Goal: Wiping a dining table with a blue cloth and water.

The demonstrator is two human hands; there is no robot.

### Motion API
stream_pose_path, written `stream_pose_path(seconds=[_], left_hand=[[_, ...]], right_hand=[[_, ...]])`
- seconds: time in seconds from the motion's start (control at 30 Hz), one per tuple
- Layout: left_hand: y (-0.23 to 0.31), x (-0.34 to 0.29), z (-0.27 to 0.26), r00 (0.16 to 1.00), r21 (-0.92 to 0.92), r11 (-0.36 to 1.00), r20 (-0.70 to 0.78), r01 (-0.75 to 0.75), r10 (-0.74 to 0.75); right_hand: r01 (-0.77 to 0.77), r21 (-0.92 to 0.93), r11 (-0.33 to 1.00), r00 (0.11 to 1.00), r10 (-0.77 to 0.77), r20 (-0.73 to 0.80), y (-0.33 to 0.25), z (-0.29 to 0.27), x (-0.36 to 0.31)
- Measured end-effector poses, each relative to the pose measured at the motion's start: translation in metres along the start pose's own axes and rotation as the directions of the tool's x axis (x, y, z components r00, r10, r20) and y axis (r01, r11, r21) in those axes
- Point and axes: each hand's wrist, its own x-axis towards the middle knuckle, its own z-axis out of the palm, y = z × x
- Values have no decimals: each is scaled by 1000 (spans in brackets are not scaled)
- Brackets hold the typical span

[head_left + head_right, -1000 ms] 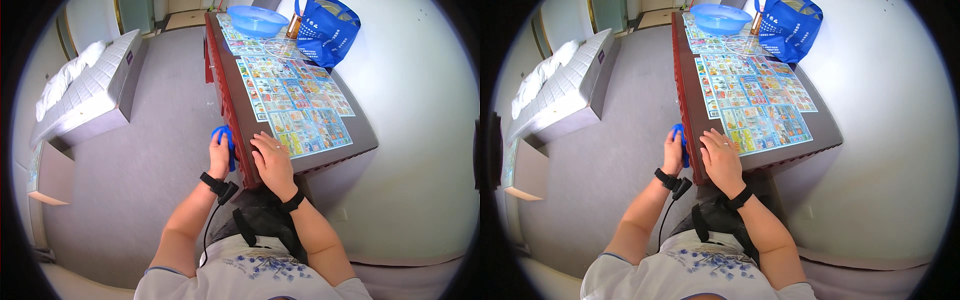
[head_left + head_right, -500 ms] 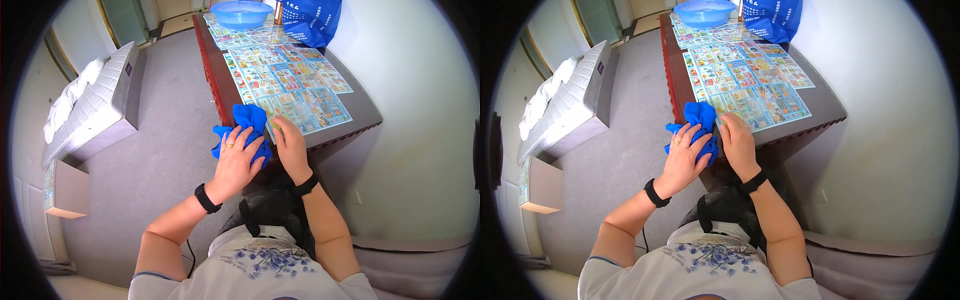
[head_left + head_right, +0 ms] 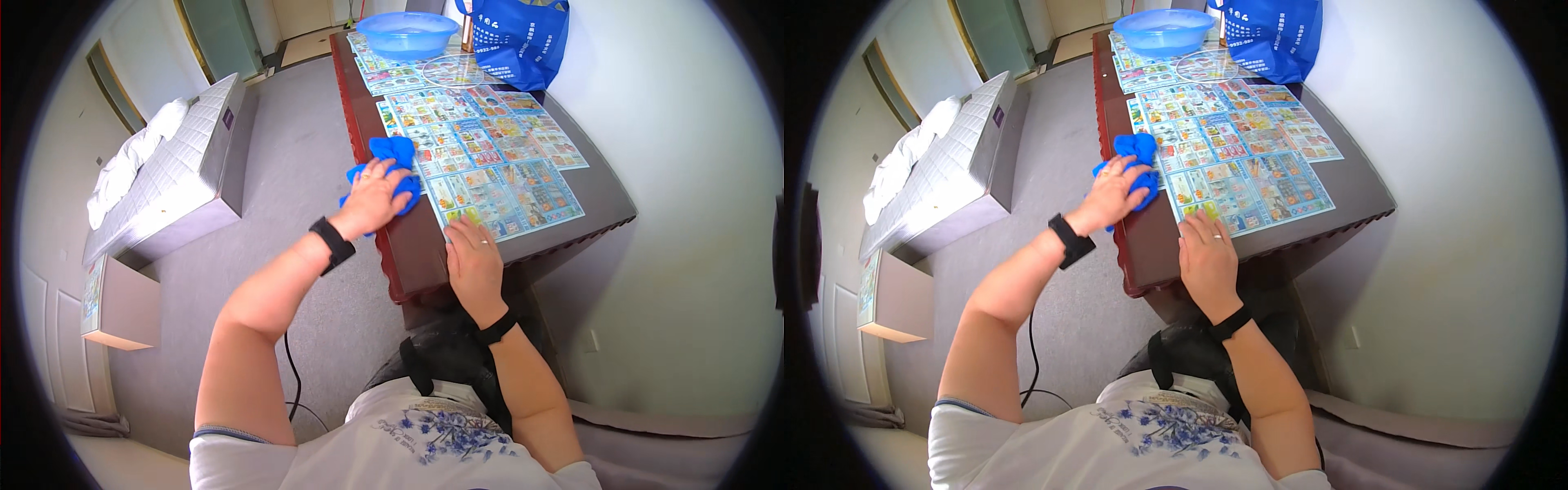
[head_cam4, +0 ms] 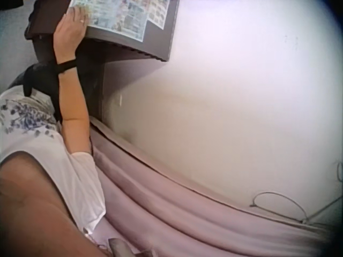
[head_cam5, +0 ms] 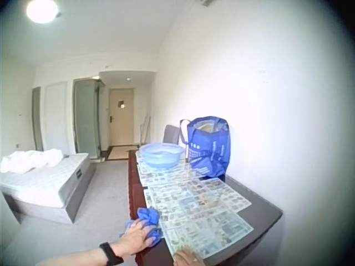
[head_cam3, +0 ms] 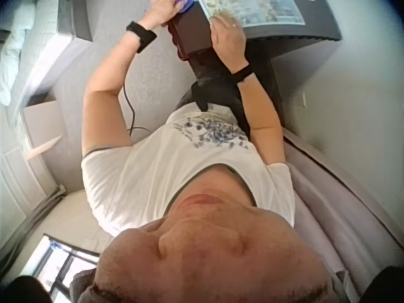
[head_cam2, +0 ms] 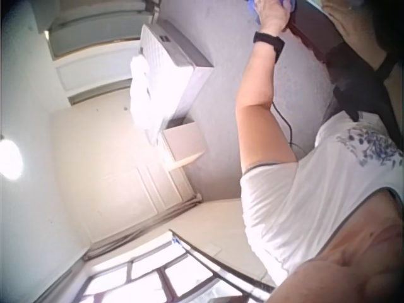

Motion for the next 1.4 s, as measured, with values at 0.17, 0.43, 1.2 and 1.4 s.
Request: stream_pose_path(seconds=[0.17,0.43,1.2,1.4], left_hand=[[-56,56,2,994,91,992,58,89,-95],[-105,140,-3,931,237,929,164,284,-326],[-78,76,-9,982,-15,999,181,-51,53],[8,3,-35,924,-66,988,349,-143,157]], right_hand=[[0,6,1000,1000,0,-1,-3,0,-1],[-45,27,999,999,44,23,1,-3,-2],[-37,66,997,997,42,-71,0,-1,1],[-50,125,991,992,64,-110,-3,-4,-1]])
